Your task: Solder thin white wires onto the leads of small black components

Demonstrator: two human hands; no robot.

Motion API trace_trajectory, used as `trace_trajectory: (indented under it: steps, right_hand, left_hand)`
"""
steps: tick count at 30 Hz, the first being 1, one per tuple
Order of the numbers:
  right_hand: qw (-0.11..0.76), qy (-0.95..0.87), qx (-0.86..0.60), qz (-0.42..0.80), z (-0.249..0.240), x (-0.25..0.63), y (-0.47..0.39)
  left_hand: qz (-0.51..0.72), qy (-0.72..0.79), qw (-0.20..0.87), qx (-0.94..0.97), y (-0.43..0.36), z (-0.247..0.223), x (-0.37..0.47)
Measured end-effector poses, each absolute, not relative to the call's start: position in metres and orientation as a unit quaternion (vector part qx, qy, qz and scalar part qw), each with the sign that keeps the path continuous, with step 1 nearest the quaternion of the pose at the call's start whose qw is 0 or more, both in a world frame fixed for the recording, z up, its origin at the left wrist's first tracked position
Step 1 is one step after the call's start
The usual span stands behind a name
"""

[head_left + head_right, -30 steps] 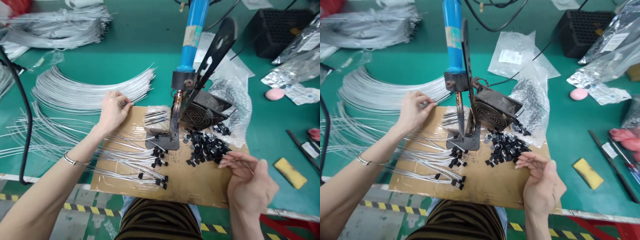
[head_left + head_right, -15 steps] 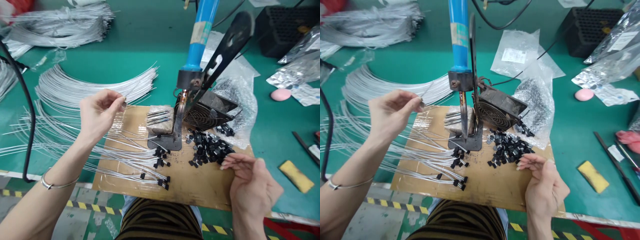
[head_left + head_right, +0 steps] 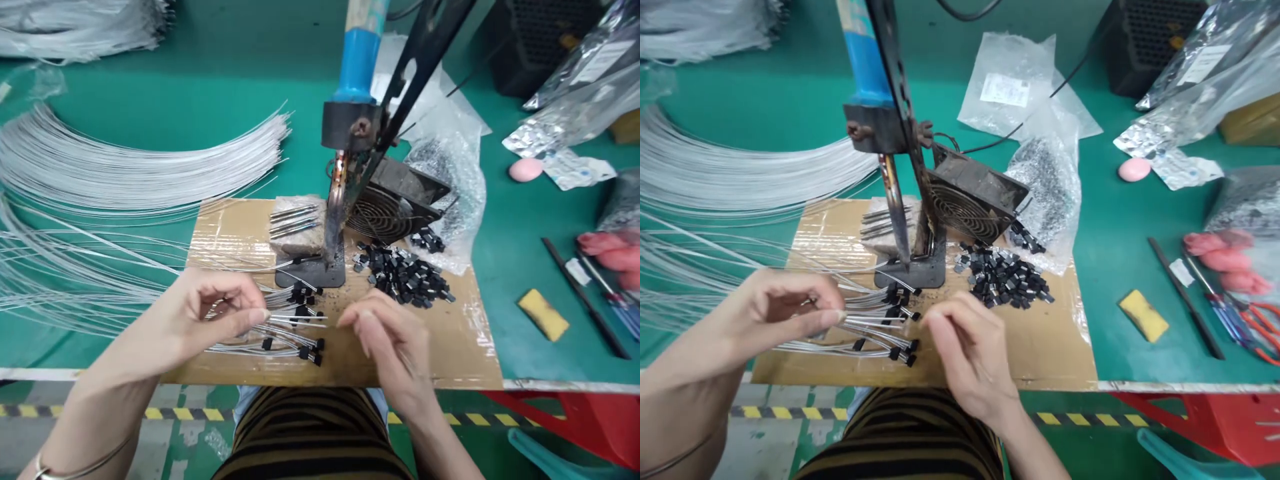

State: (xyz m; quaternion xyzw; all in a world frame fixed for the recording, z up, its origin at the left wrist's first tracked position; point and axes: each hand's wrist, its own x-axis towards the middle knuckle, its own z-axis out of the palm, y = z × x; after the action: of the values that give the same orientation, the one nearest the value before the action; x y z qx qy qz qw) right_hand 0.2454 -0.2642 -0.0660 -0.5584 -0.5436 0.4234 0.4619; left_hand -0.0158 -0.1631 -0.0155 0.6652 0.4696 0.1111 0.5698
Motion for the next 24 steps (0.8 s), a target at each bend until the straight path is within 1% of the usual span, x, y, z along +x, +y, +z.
trace_trajectory:
  steps: [3, 7, 11, 15, 17, 20, 22, 24]
  right_hand:
    - [0.443, -0.588, -0.521, 0.432, -0.060, 0.234, -0.256]
    - [0.461, -0.639, -0.491, 0.371, -0.060, 0.229, -0.253]
    - [0.442, -0.664, -0.495, 0.344, -0.064, 0.228, -0.254]
    - [0.426, -0.675, -0.500, 0.336, -0.068, 0.226, -0.255]
    - [0.435, -0.669, -0.503, 0.333, -0.071, 0.225, -0.257]
    - [0.468, -0.627, -0.521, 0.341, -0.077, 0.224, -0.260]
    - [0.503, -0.553, -0.560, 0.357, -0.079, 0.225, -0.262]
    - [0.532, -0.467, -0.602, 0.369, -0.080, 0.226, -0.263]
  left_hand:
    - [0.129, 0.467, 0.569, 0.665, -0.169, -0.021, -0.009]
    - [0.134, 0.471, 0.548, 0.678, -0.173, -0.025, -0.007]
    - [0.154, 0.491, 0.502, 0.695, -0.185, -0.029, 0.002]
    - [0.157, 0.470, 0.472, 0.729, -0.203, -0.033, 0.023]
    - [0.165, 0.471, 0.487, 0.716, -0.207, -0.034, 0.033]
    - [0.183, 0.493, 0.554, 0.646, -0.207, -0.035, 0.044]
    - [0.198, 0.502, 0.583, 0.607, -0.205, -0.036, 0.047]
    - [0.214, 0.513, 0.589, 0.587, -0.204, -0.037, 0.047]
